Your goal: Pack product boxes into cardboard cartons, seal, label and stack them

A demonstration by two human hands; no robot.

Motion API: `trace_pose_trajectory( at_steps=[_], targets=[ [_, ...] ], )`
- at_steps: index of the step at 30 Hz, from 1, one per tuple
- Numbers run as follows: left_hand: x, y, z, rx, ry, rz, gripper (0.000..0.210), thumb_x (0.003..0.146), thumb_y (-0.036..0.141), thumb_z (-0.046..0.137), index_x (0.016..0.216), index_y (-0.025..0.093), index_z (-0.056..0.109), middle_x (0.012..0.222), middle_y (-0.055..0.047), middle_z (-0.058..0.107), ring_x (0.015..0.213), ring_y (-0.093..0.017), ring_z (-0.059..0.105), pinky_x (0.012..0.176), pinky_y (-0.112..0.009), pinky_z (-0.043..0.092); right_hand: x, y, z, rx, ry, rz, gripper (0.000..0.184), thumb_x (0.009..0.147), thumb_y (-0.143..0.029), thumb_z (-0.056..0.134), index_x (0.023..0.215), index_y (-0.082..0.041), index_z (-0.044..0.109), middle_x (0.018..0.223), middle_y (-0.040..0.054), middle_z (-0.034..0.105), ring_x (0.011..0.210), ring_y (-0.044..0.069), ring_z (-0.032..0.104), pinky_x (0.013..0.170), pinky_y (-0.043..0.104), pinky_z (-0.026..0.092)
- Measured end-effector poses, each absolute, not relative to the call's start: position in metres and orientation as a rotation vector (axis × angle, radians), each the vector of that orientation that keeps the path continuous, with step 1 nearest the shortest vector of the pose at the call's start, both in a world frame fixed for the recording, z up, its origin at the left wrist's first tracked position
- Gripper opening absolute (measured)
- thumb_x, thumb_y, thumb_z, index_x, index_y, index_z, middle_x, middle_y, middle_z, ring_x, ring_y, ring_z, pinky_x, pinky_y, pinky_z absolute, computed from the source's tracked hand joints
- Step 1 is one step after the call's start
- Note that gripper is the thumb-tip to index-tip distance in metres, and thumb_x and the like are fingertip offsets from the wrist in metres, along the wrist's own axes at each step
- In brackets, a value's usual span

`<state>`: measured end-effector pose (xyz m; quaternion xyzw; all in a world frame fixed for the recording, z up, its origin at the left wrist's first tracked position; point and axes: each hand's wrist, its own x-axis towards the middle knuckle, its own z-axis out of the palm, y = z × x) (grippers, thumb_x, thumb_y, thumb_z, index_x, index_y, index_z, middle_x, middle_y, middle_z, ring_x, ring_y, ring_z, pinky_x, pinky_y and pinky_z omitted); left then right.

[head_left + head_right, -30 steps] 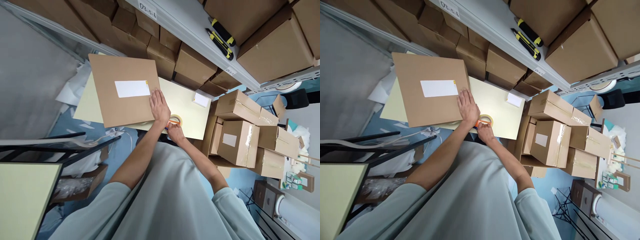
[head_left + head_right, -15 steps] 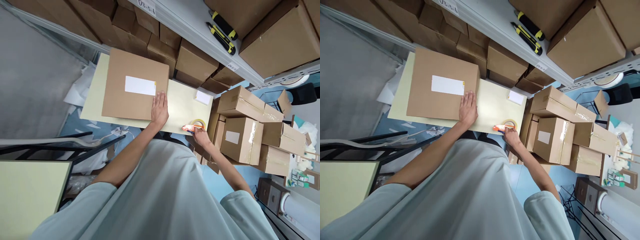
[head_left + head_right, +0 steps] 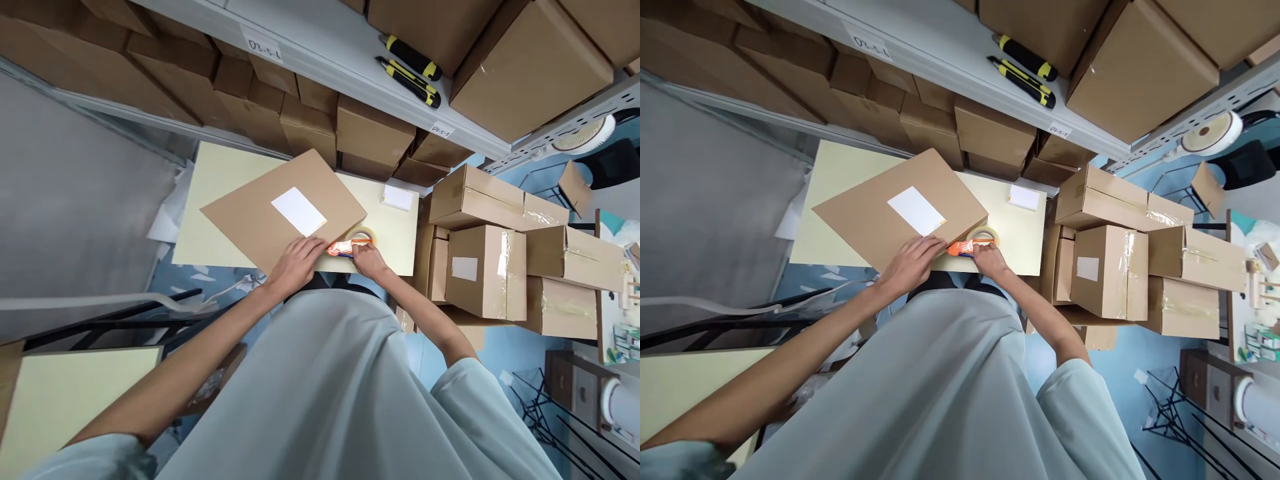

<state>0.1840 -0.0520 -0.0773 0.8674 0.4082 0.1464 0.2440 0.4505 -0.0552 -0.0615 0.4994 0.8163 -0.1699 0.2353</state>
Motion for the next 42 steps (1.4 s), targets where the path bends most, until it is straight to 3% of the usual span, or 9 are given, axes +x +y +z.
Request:
trace_pose_trajectory(
  at_steps=[3, 7, 11, 16, 24, 28, 31, 36, 42],
  targets=[
    [0.229, -0.016, -0.071, 2.291, 1.203, 0.561, 0.055, 0.107, 0.022, 0.044, 0.157, 0.019, 0.068, 0.163, -0.018, 0.068, 0.158, -0.033, 0.058, 0.136, -0.057, 0.044, 0.442, -0.058, -0.062, 1.377, 2.248, -0.466, 0.040, 0.121, -0.031, 0.047, 0.143, 0.000, 0.060, 0.127, 0.0276, 0.081, 0.117, 0.032, 0.078, 0.115, 0.043, 0.052],
    [0.309, 0.035, -0.076, 2.250, 1.284, 0.598, 0.056, 0.111, 0.030, 0.047, 0.163, 0.017, 0.063, 0.181, -0.018, 0.050, 0.174, -0.040, 0.037, 0.141, -0.069, 0.030, 0.442, -0.058, -0.059, 1.365, 2.251, -0.452, 0.036, 0.121, -0.031, 0.048, 0.135, -0.002, 0.063, 0.124, 0.0278, 0.081, 0.117, 0.032, 0.079, 0.115, 0.043, 0.052],
    [0.344, 0.048, -0.094, 2.260, 1.307, 0.579, 0.048, 0.112, 0.027, 0.048, 0.153, 0.014, 0.071, 0.171, -0.021, 0.061, 0.175, -0.041, 0.035, 0.142, -0.074, 0.022, 0.441, -0.059, -0.058, 1.385, 2.238, -0.427, 0.033, 0.120, -0.028, 0.048, 0.133, -0.002, 0.064, 0.122, 0.0291, 0.082, 0.118, 0.033, 0.079, 0.112, 0.044, 0.052],
    [0.328, 0.041, -0.107, 2.341, 1.233, 0.550, 0.040, 0.113, 0.028, 0.052, 0.143, 0.017, 0.076, 0.166, -0.021, 0.065, 0.177, -0.042, 0.031, 0.143, -0.074, 0.024, 0.439, -0.072, -0.057, 1.380, 2.230, -0.452, 0.034, 0.120, -0.030, 0.050, 0.135, -0.002, 0.062, 0.122, 0.0280, 0.082, 0.117, 0.032, 0.080, 0.113, 0.043, 0.052],
    [0.303, 0.041, -0.110, 2.415, 1.123, 0.549, 0.032, 0.111, 0.026, 0.057, 0.133, 0.019, 0.080, 0.152, -0.020, 0.071, 0.174, -0.044, 0.036, 0.143, -0.072, 0.029, 0.500, -0.152, -0.048, 1.353, 2.114, -0.571, 0.035, 0.121, -0.042, 0.053, 0.135, -0.011, 0.062, 0.120, 0.0215, 0.084, 0.116, 0.029, 0.080, 0.115, 0.037, 0.052],
    [0.293, 0.031, -0.107, 2.414, 1.054, 0.543, 0.029, 0.111, 0.025, 0.058, 0.128, 0.019, 0.081, 0.149, -0.020, 0.072, 0.173, -0.043, 0.039, 0.143, -0.072, 0.030, 0.566, -0.160, -0.031, 1.506, 1.941, -0.470, 0.035, 0.120, -0.037, 0.049, 0.135, -0.007, 0.061, 0.114, 0.0270, 0.083, 0.108, 0.034, 0.082, 0.105, 0.041, 0.057],
    [0.285, 0.015, -0.103, 2.432, 0.962, 0.507, 0.028, 0.112, 0.026, 0.057, 0.122, 0.021, 0.082, 0.148, -0.020, 0.074, 0.172, -0.040, 0.042, 0.143, -0.069, 0.032, 0.595, -0.138, -0.022, 1.591, 1.884, -0.387, 0.037, 0.121, -0.035, 0.045, 0.138, -0.005, 0.060, 0.118, 0.0301, 0.081, 0.112, 0.036, 0.081, 0.108, 0.043, 0.055],
    [0.260, -0.021, -0.095, 2.471, 0.713, 0.364, 0.029, 0.108, 0.024, 0.057, 0.116, 0.027, 0.084, 0.146, -0.015, 0.079, 0.168, -0.033, 0.050, 0.143, -0.062, 0.037, 0.566, -0.074, -0.028, 1.567, 2.040, -0.359, 0.037, 0.120, -0.029, 0.043, 0.140, -0.002, 0.059, 0.124, 0.0314, 0.080, 0.114, 0.036, 0.079, 0.111, 0.044, 0.051],
    [0.202, -0.053, -0.089, 2.452, 0.771, 0.341, 0.033, 0.101, 0.025, 0.056, 0.117, 0.026, 0.085, 0.140, -0.015, 0.082, 0.159, -0.035, 0.061, 0.141, -0.061, 0.041, 0.498, -0.050, -0.048, 1.456, 2.190, -0.478, 0.035, 0.119, -0.027, 0.046, 0.138, -0.002, 0.062, 0.123, 0.0281, 0.082, 0.116, 0.034, 0.079, 0.115, 0.042, 0.047]
  ],
)
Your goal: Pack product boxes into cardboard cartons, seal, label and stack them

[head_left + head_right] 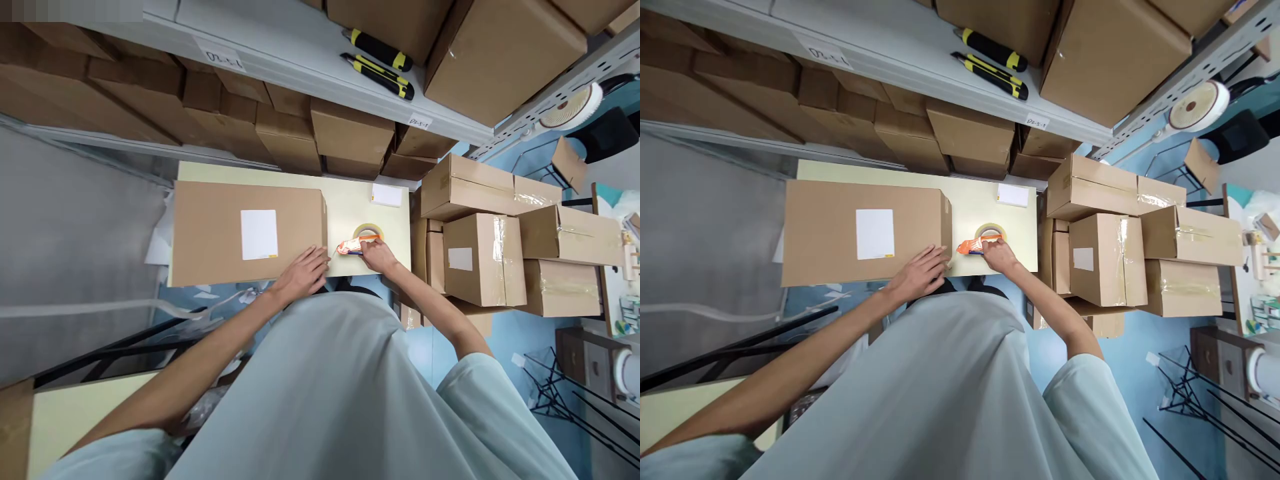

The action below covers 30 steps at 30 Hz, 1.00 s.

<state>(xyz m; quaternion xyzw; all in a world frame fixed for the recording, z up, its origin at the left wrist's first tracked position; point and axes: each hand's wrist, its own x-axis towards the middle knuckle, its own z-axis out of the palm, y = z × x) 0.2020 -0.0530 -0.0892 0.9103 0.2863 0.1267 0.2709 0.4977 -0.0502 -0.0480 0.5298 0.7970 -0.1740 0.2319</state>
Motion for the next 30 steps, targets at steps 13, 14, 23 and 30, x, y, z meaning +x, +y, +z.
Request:
trace_pose_trajectory(
  at_steps=[13, 14, 23, 30],
  targets=[
    [0.252, 0.100, -0.085, 1.982, 1.696, 0.660, 0.060, 0.108, 0.040, 0.052, 0.162, 0.014, 0.057, 0.184, -0.024, 0.043, 0.179, -0.044, 0.022, 0.145, -0.072, 0.011, 0.462, -0.055, -0.058, 1.441, 2.250, -0.527, 0.032, 0.117, -0.020, 0.044, 0.136, -0.001, 0.061, 0.119, 0.0270, 0.082, 0.114, 0.034, 0.080, 0.114, 0.045, 0.049],
    [0.260, 0.104, -0.089, 1.962, 1.713, 0.644, 0.057, 0.108, 0.039, 0.050, 0.158, 0.013, 0.060, 0.179, -0.026, 0.049, 0.178, -0.044, 0.025, 0.145, -0.072, 0.011, 0.463, -0.056, -0.057, 1.437, 2.250, -0.525, 0.031, 0.117, -0.017, 0.044, 0.136, -0.001, 0.062, 0.119, 0.0272, 0.082, 0.114, 0.034, 0.080, 0.115, 0.045, 0.049],
    [0.272, 0.040, -0.098, 2.166, 1.465, 0.547, 0.052, 0.114, 0.036, 0.039, 0.152, 0.012, 0.065, 0.166, -0.028, 0.061, 0.178, -0.041, 0.029, 0.144, -0.074, 0.016, 0.458, -0.088, -0.066, 1.273, 2.364, -0.593, 0.033, 0.111, -0.009, 0.041, 0.135, -0.001, 0.063, 0.117, 0.0267, 0.082, 0.109, 0.033, 0.081, 0.107, 0.045, 0.055],
    [0.248, 0.009, -0.100, 2.367, 1.198, 0.366, 0.049, 0.115, 0.030, 0.037, 0.149, 0.011, 0.067, 0.160, -0.027, 0.066, 0.172, -0.040, 0.040, 0.142, -0.073, 0.024, 0.451, -0.112, -0.072, 1.057, 2.476, -0.668, 0.039, 0.109, -0.005, 0.040, 0.144, 0.001, 0.058, 0.113, 0.0244, 0.084, 0.104, 0.030, 0.083, 0.103, 0.043, 0.055]
  ],
)
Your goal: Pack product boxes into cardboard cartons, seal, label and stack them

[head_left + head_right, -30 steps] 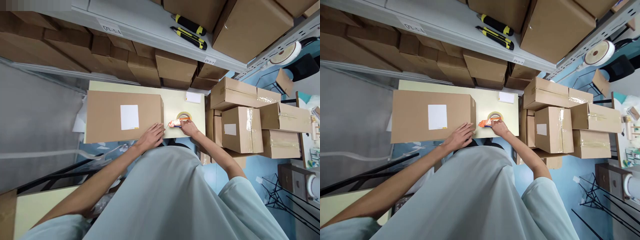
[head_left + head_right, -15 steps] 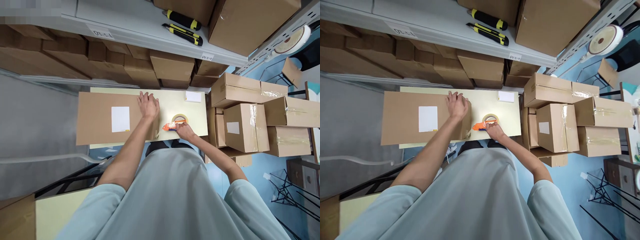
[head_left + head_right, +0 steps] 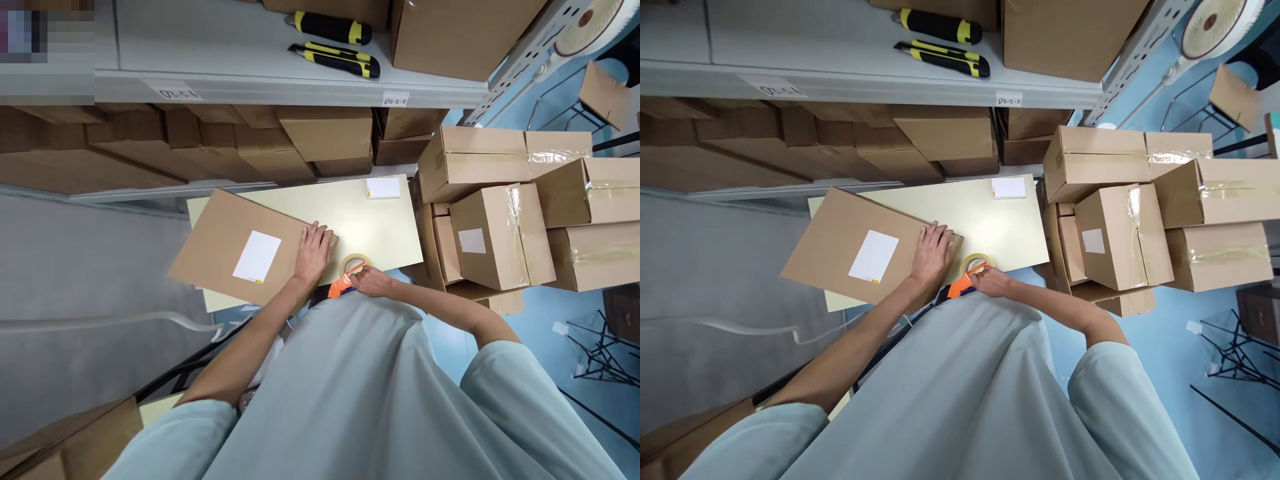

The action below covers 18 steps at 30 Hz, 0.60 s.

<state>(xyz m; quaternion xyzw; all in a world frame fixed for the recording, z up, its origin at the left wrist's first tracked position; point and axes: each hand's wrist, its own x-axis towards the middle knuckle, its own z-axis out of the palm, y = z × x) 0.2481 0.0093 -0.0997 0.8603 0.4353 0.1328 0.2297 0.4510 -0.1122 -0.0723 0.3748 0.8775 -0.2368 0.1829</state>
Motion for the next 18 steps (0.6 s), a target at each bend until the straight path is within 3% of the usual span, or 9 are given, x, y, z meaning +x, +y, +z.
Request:
trace_pose_trajectory(
  at_steps=[5, 11, 18],
  targets=[
    [0.238, -0.007, -0.103, 2.405, 1.109, 0.306, 0.048, 0.117, 0.031, 0.038, 0.151, 0.013, 0.067, 0.161, -0.026, 0.066, 0.172, -0.039, 0.042, 0.144, -0.070, 0.023, 0.503, -0.107, -0.063, 1.091, 2.385, -0.671, 0.042, 0.113, -0.012, 0.039, 0.148, 0.005, 0.054, 0.116, 0.0285, 0.083, 0.107, 0.035, 0.083, 0.105, 0.047, 0.053],
    [0.224, -0.021, -0.107, 2.424, 0.985, 0.275, 0.046, 0.117, 0.032, 0.041, 0.148, 0.015, 0.070, 0.159, -0.024, 0.068, 0.169, -0.038, 0.046, 0.144, -0.068, 0.026, 0.593, -0.088, -0.033, 1.329, 2.156, -0.561, 0.042, 0.109, -0.008, 0.038, 0.146, 0.004, 0.055, 0.111, 0.0291, 0.082, 0.103, 0.036, 0.083, 0.103, 0.046, 0.051],
    [0.222, -0.024, -0.111, 2.445, 0.984, 0.312, 0.044, 0.116, 0.033, 0.043, 0.147, 0.016, 0.070, 0.157, -0.022, 0.070, 0.168, -0.037, 0.048, 0.144, -0.069, 0.024, 0.558, -0.037, -0.030, 1.670, 2.031, -0.650, 0.050, 0.113, -0.019, 0.040, 0.152, 0.009, 0.053, 0.125, 0.0375, 0.079, 0.118, 0.044, 0.081, 0.106, 0.052, 0.054]
  ],
)
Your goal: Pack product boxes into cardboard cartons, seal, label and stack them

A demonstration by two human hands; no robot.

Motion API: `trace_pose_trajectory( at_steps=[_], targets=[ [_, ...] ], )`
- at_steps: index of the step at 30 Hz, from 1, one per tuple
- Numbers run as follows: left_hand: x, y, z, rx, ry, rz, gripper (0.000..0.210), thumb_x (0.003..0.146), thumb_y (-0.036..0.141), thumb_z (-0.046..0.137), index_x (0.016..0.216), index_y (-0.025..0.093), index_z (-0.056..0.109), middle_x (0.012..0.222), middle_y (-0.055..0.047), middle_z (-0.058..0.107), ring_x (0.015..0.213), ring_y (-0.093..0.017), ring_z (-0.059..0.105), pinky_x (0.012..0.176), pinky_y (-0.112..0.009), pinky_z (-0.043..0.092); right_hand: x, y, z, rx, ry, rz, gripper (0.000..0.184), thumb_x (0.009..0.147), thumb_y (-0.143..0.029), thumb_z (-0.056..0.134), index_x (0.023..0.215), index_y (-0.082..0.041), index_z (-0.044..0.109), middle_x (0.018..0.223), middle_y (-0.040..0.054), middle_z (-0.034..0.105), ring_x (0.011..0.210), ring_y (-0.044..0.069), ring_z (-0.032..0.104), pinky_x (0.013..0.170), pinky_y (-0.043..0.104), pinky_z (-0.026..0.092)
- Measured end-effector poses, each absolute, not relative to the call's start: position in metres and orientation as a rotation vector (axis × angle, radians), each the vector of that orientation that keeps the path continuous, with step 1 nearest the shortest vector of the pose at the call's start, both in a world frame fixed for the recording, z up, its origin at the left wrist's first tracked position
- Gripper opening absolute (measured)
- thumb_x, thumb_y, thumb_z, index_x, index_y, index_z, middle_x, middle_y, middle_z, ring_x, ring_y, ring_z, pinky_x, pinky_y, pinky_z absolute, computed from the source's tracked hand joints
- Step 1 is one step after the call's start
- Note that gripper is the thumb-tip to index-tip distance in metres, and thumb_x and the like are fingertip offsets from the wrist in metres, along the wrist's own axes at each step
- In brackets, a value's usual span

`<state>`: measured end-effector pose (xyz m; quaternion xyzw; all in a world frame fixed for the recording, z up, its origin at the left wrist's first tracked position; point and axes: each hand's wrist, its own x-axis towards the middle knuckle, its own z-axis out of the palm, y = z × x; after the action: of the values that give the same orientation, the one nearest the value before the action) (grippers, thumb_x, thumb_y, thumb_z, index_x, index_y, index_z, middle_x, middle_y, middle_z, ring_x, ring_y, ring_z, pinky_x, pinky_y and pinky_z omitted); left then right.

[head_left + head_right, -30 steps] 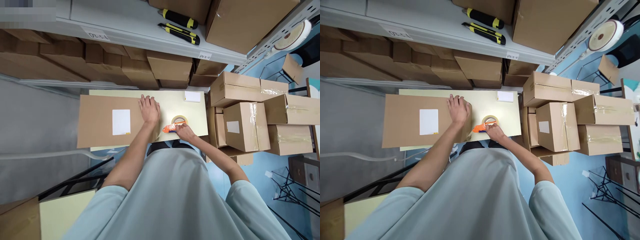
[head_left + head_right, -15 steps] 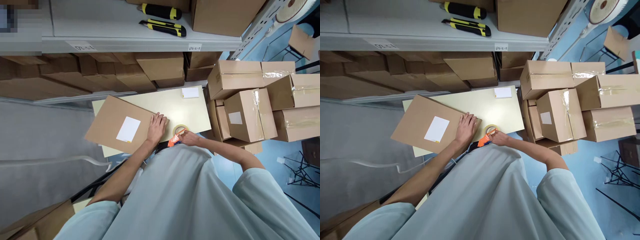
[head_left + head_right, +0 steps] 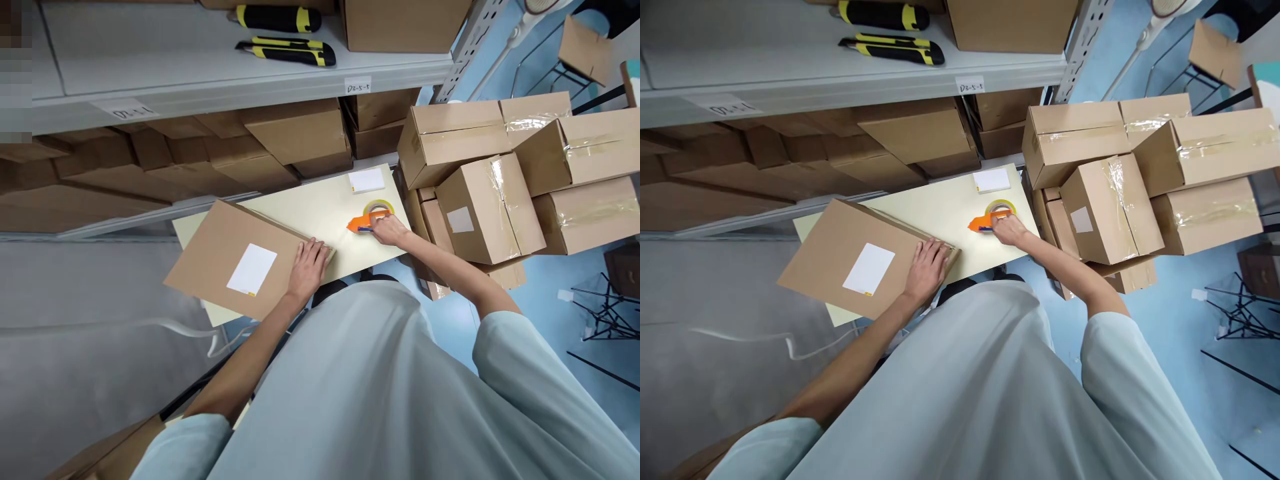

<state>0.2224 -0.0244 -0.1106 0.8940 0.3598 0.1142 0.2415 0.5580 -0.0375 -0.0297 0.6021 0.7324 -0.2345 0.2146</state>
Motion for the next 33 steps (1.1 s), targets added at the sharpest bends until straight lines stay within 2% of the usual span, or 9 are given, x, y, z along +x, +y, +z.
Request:
trace_pose_trajectory(
  at_steps=[4, 6, 11, 15, 21, 24, 26, 29, 33],
  targets=[
    [0.224, -0.027, -0.113, 2.459, 0.984, 0.293, 0.047, 0.113, 0.038, 0.053, 0.150, 0.014, 0.068, 0.161, -0.025, 0.067, 0.171, -0.040, 0.044, 0.144, -0.070, 0.022, 0.513, -0.015, -0.031, 1.830, 1.995, -0.765, 0.052, 0.112, -0.018, 0.043, 0.153, 0.011, 0.054, 0.130, 0.0387, 0.078, 0.123, 0.044, 0.079, 0.106, 0.053, 0.057],
    [0.225, -0.028, -0.116, 2.477, 0.988, 0.269, 0.048, 0.111, 0.036, 0.055, 0.152, 0.013, 0.068, 0.162, -0.026, 0.066, 0.172, -0.041, 0.042, 0.145, -0.070, 0.022, 0.497, -0.011, -0.029, 1.857, 1.993, -0.770, 0.051, 0.110, -0.016, 0.044, 0.151, 0.012, 0.056, 0.132, 0.0390, 0.077, 0.124, 0.043, 0.079, 0.105, 0.051, 0.059],
    [0.227, -0.028, -0.126, 2.539, 1.012, 0.245, 0.052, 0.106, 0.015, 0.048, 0.154, 0.014, 0.068, 0.163, -0.025, 0.066, 0.171, -0.038, 0.043, 0.145, -0.070, 0.023, 0.467, -0.012, -0.021, 1.927, 1.956, -0.746, 0.050, 0.108, -0.015, 0.049, 0.149, 0.010, 0.063, 0.138, 0.0387, 0.075, 0.127, 0.041, 0.079, 0.104, 0.045, 0.061],
    [0.227, -0.028, -0.131, 2.573, 1.005, 0.233, 0.055, 0.104, 0.010, 0.046, 0.154, 0.013, 0.067, 0.163, -0.025, 0.066, 0.173, -0.038, 0.041, 0.144, -0.071, 0.024, 0.452, -0.008, -0.016, 1.975, 1.915, -0.726, 0.046, 0.109, -0.018, 0.054, 0.148, 0.002, 0.068, 0.135, 0.0323, 0.080, 0.127, 0.038, 0.080, 0.103, 0.041, 0.062],
    [0.231, -0.027, -0.127, 2.593, 1.005, 0.294, 0.056, 0.103, 0.004, 0.041, 0.150, 0.013, 0.070, 0.161, -0.024, 0.068, 0.170, -0.036, 0.047, 0.143, -0.067, 0.031, 0.455, 0.021, 0.002, 2.083, 1.827, -0.632, 0.046, 0.111, -0.020, 0.054, 0.146, 0.008, 0.065, 0.132, 0.0348, 0.080, 0.125, 0.037, 0.081, 0.101, 0.039, 0.061],
    [0.230, -0.025, -0.120, 2.593, 1.009, 0.356, 0.057, 0.100, 0.003, 0.042, 0.148, 0.013, 0.071, 0.159, -0.022, 0.070, 0.168, -0.034, 0.050, 0.142, -0.064, 0.035, 0.463, 0.041, 0.023, 2.114, 1.852, -0.547, 0.050, 0.113, -0.028, 0.053, 0.148, 0.006, 0.063, 0.131, 0.0328, 0.080, 0.123, 0.036, 0.082, 0.099, 0.039, 0.061],
    [0.228, -0.024, -0.117, 2.597, 1.013, 0.416, 0.053, 0.099, 0.007, 0.048, 0.145, 0.014, 0.073, 0.155, -0.021, 0.073, 0.164, -0.035, 0.056, 0.140, -0.062, 0.040, 0.465, 0.057, 0.042, 2.124, 1.884, -0.466, 0.053, 0.114, -0.036, 0.052, 0.147, 0.003, 0.063, 0.129, 0.0304, 0.081, 0.120, 0.036, 0.082, 0.099, 0.039, 0.061],
    [0.228, -0.018, -0.113, 2.535, 1.015, 0.543, 0.049, 0.102, 0.028, 0.061, 0.148, 0.018, 0.073, 0.152, -0.018, 0.076, 0.158, -0.038, 0.062, 0.136, -0.062, 0.046, 0.462, 0.085, 0.076, 2.163, 1.945, -0.374, 0.055, 0.113, -0.044, 0.052, 0.145, -0.001, 0.064, 0.126, 0.0271, 0.083, 0.119, 0.036, 0.083, 0.099, 0.039, 0.061],
    [0.246, 0.027, -0.079, 2.250, 1.198, 0.888, 0.069, 0.106, 0.040, 0.061, 0.172, 0.022, 0.052, 0.172, -0.019, 0.061, 0.163, -0.037, 0.056, 0.134, -0.061, 0.049, 0.449, 0.129, 0.123, 2.214, 2.090, -0.404, 0.056, 0.109, -0.042, 0.054, 0.152, -0.006, 0.057, 0.126, 0.0249, 0.083, 0.120, 0.038, 0.082, 0.100, 0.041, 0.062]
  ],
)
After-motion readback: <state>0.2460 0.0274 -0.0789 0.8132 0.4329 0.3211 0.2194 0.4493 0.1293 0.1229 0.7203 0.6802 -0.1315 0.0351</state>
